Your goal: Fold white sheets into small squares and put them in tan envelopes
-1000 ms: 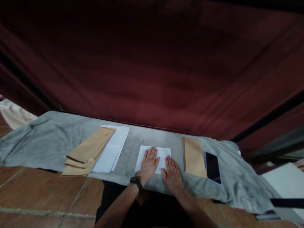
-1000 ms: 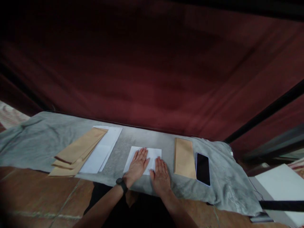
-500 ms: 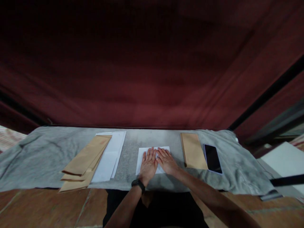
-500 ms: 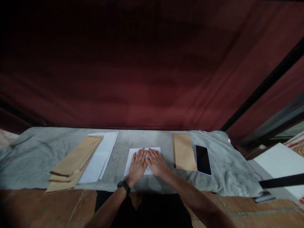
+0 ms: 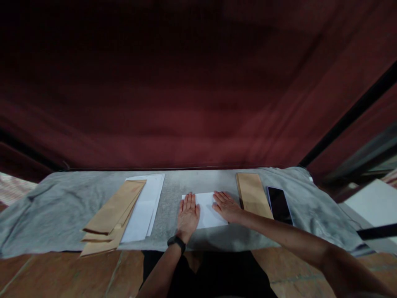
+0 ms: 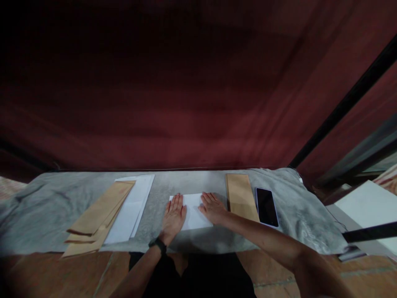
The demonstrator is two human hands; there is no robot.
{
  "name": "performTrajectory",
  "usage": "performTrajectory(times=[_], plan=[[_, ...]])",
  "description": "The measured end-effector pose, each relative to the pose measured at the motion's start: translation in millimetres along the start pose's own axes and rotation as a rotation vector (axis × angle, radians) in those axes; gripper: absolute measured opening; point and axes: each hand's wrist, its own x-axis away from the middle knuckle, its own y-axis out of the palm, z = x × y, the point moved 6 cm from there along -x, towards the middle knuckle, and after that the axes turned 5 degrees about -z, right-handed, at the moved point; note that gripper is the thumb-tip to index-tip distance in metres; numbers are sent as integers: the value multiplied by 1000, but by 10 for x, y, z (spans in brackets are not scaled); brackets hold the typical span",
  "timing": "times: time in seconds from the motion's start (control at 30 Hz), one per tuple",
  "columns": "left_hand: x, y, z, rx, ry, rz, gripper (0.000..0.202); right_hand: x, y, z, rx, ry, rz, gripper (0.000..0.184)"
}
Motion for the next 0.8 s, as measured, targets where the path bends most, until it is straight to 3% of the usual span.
performTrajectory(times=[0.27, 0.43, 0.67, 0.8], plan=[[7, -32, 27, -9, 28, 34, 53, -64, 142, -436, -40, 21, 184, 53], [-13, 9, -15, -3, -13, 35, 54, 25, 222, -386, -25, 125, 300, 54], [-19, -6, -111, 14, -81, 76, 57, 66, 219, -363, -17, 159, 330, 57], [-19, -10, 0, 24, 7, 70, 56, 80, 204, -368, -18, 161, 332, 57]])
